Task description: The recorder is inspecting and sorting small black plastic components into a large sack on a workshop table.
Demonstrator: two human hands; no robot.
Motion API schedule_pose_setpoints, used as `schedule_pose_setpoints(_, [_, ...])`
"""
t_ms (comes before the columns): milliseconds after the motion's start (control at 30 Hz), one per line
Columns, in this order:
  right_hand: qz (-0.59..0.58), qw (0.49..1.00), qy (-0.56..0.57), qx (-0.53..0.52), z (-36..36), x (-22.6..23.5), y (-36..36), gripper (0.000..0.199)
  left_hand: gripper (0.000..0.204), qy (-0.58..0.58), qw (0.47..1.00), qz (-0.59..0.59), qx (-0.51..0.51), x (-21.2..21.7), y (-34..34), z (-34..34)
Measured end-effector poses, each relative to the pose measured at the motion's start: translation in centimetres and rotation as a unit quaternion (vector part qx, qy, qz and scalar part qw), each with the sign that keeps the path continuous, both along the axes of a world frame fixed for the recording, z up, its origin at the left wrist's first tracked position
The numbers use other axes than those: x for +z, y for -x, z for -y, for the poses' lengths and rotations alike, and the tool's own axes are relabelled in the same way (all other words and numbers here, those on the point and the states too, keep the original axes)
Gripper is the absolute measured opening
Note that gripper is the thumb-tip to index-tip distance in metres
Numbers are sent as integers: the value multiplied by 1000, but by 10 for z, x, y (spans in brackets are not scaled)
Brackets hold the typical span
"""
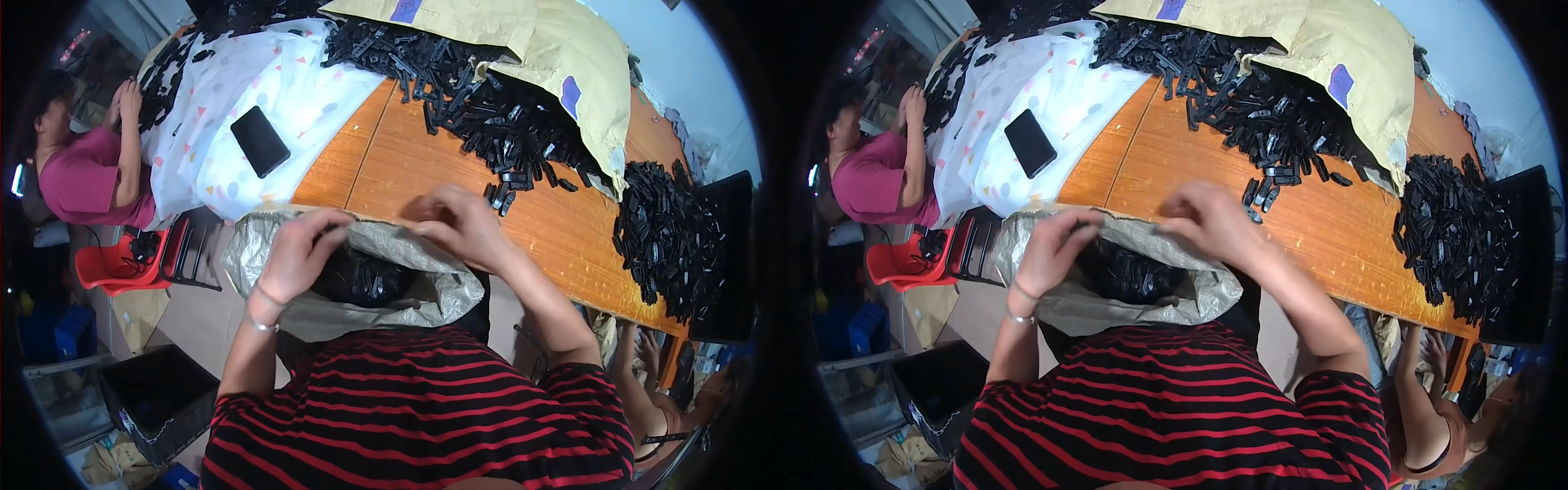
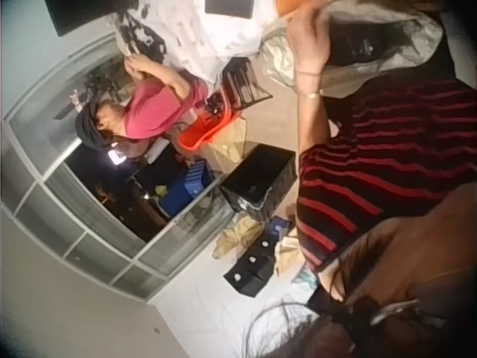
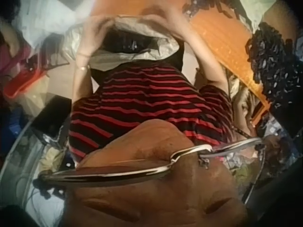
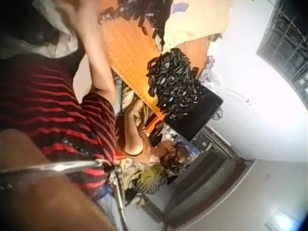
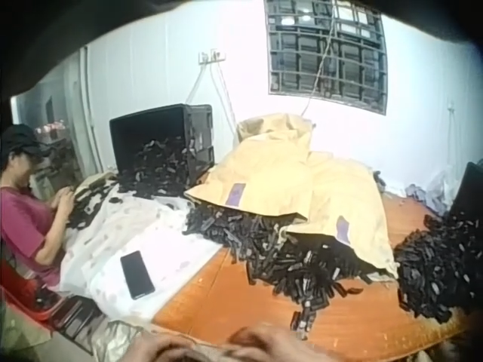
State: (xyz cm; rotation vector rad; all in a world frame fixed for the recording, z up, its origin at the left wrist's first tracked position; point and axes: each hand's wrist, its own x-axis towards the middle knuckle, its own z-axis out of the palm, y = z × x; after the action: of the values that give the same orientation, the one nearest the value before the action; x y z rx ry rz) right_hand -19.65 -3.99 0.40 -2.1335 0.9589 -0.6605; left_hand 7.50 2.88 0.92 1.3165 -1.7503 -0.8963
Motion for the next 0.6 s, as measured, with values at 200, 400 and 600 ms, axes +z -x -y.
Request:
schedule_pose_setpoints(200, [-211,960,86,-165,-2,-14,65,22,12,94,991,88,26,6,24,47])
schedule_pose_setpoints(400, [-187,963,118,-153,16,-35,46,20,28,15,972,222,78,-38,95,185])
schedule_pose_setpoints(600, [-86,971,160,-156,48,-42,27,17,25,-33,956,264,122,-59,121,222])
